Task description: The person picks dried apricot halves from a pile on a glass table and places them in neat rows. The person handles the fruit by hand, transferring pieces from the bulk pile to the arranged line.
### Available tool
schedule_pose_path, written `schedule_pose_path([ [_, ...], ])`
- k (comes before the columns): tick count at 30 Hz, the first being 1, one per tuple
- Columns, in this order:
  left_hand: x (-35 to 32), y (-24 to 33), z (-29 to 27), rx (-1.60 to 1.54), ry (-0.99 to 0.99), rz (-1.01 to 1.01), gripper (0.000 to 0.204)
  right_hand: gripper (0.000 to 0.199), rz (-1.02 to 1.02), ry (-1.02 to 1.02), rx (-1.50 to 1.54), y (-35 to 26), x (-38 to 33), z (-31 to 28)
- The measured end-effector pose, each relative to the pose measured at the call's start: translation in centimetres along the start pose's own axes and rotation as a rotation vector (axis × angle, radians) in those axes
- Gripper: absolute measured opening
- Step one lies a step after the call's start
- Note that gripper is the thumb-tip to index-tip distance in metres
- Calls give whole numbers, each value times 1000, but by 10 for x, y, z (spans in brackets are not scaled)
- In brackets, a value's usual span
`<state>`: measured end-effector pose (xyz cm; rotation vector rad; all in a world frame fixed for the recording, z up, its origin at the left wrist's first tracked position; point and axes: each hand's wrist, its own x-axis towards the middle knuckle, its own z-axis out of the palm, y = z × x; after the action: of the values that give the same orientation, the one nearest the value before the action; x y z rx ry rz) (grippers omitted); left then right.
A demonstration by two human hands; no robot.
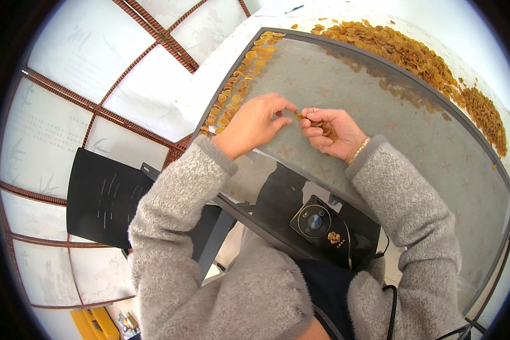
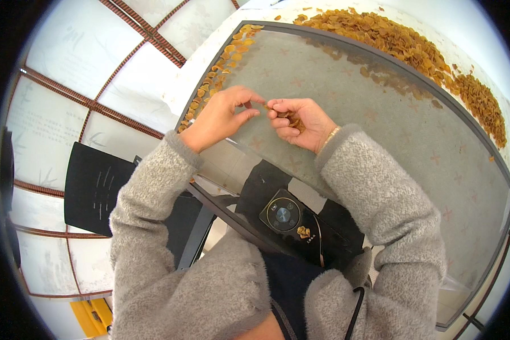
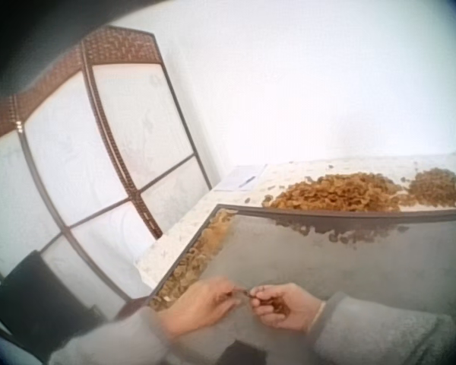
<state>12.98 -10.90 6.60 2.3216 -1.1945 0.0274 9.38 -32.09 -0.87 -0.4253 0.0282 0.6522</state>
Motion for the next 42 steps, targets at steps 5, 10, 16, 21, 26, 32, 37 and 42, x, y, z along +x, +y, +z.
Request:
schedule_pose_path([
  [5,2,-6,5,-133,20,-15,15,10,26,3,9,0,-1,3],
  [10,-9,-2,-12,-75,-26,-38,11,15,25,5,-13,-3,-3,3],
  [16,-66,-14,-54,107,-91,-46,9,18,-10,101,-57,0,-5,12],
  [21,-121,-26,-63,148,-80,-22,8,19,-8,92,-77,1,-4,10],
  [26,-148,-35,-59,222,-115,-70,11,18,-22,96,-78,1,-4,9],
  [32,-151,-41,-54,215,-146,-72,12,18,-35,64,-96,0,-3,4],
  [37,-150,-43,-53,236,-183,-81,12,17,-43,97,-108,1,-3,7],
  [42,-153,-45,-54,192,-177,-83,16,18,-32,73,-93,1,-2,6],
])
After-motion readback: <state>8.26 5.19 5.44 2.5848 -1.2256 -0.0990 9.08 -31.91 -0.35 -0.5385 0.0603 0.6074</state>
